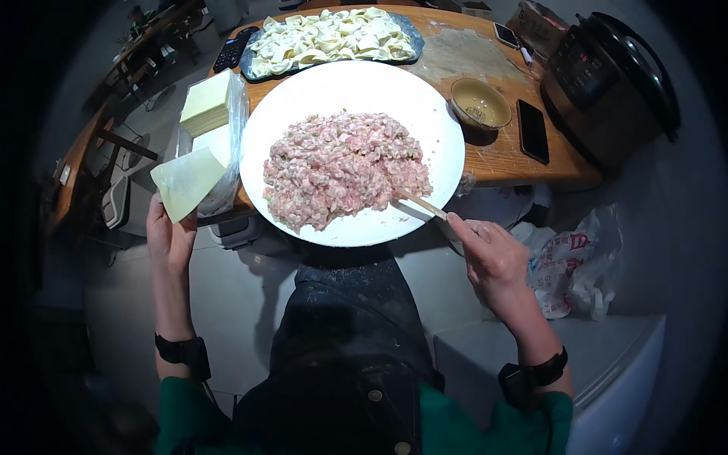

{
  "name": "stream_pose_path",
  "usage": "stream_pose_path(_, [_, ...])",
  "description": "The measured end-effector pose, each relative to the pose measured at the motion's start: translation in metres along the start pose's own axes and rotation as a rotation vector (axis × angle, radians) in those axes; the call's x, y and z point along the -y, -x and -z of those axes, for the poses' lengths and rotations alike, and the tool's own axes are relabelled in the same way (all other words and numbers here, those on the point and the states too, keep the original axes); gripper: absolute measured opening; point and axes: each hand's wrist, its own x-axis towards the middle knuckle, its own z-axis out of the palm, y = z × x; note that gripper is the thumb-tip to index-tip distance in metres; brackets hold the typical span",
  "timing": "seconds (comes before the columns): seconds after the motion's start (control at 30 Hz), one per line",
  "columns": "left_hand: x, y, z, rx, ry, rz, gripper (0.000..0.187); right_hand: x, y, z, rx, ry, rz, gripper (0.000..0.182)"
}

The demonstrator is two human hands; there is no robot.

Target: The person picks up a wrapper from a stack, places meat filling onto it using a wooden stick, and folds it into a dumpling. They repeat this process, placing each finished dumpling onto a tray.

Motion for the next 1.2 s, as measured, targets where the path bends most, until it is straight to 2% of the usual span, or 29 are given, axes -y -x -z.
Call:
stream_pose_path(0.07, [0.017, 0.024, -0.003, -0.137, 0.029, 0.047, 0.037, -0.001, -0.003, -0.009, -0.029, 0.030, 0.035, 0.040])
stream_pose_path(0.1, [0.024, 0.035, -0.012, -0.221, 0.065, 0.061, 0.041, 0.000, -0.004, -0.014, 0.041, 0.036, 0.014, 0.041])
stream_pose_path(0.13, [0.027, 0.042, -0.013, -0.222, 0.063, 0.061, 0.041, 0.000, -0.004, -0.017, 0.110, 0.041, -0.006, 0.041])
stream_pose_path(0.2, [0.031, 0.054, -0.013, 0.050, 0.118, 0.164, 0.047, 0.002, -0.003, -0.013, 0.175, 0.024, -0.009, 0.041])
stream_pose_path(0.27, [0.035, 0.065, -0.010, 0.011, 0.143, 0.171, 0.047, 0.004, -0.005, -0.008, 0.239, 0.009, -0.013, 0.042])
stream_pose_path(0.33, [0.041, 0.073, 0.001, -0.084, 0.234, 0.199, 0.046, 0.004, -0.008, -0.004, 0.107, 0.028, 0.025, 0.043])
stream_pose_path(0.37, [0.045, 0.079, 0.002, -0.162, 0.216, 0.223, 0.044, 0.003, -0.010, -0.007, 0.108, 0.030, 0.024, 0.043])
stream_pose_path(0.47, [0.060, 0.087, -0.017, -0.053, 0.234, 0.305, 0.039, 0.005, -0.011, -0.019, -0.007, 0.034, 0.050, 0.042])
stream_pose_path(0.53, [0.067, 0.089, -0.011, -0.002, 0.225, 0.338, 0.042, 0.007, -0.009, -0.024, 0.147, 0.042, 0.042, 0.041])
stream_pose_path(0.6, [0.074, 0.092, -0.011, -0.006, 0.239, 0.411, 0.042, 0.008, -0.008, -0.018, 0.168, 0.026, 0.048, 0.041])
stream_pose_path(0.67, [0.080, 0.097, -0.009, -0.049, 0.211, 0.404, 0.045, 0.010, -0.011, -0.005, 0.203, 0.024, 0.041, 0.040])
stream_pose_path(0.7, [0.083, 0.099, -0.010, -0.092, 0.101, 0.442, 0.045, 0.009, -0.011, -0.006, 0.205, 0.024, 0.041, 0.040])
stream_pose_path(0.77, [0.093, 0.101, -0.011, -0.136, -0.008, 0.482, 0.045, 0.007, -0.011, -0.006, 0.074, 0.027, 0.054, 0.040])
stream_pose_path(0.9, [0.112, 0.102, -0.022, -0.169, -0.014, 0.620, 0.047, 0.015, -0.008, -0.018, 0.032, -0.008, 0.080, 0.041])
stream_pose_path(1.0, [0.119, 0.100, -0.028, -0.180, 0.010, 0.692, 0.047, 0.019, -0.004, -0.008, 0.149, 0.037, 0.092, 0.039])
stream_pose_path(1.1, [0.125, 0.096, -0.049, -0.224, -0.057, 0.743, 0.048, 0.012, -0.009, 0.007, 0.100, 0.056, 0.035, 0.032])
stream_pose_path(1.13, [0.126, 0.095, -0.054, -0.168, -0.047, 0.752, 0.049, 0.010, -0.008, 0.007, 0.102, 0.058, 0.036, 0.032])
stream_pose_path(1.2, [0.135, 0.091, -0.058, -0.111, -0.035, 0.760, 0.050, 0.007, -0.006, 0.006, 0.203, 0.095, -0.095, 0.032])
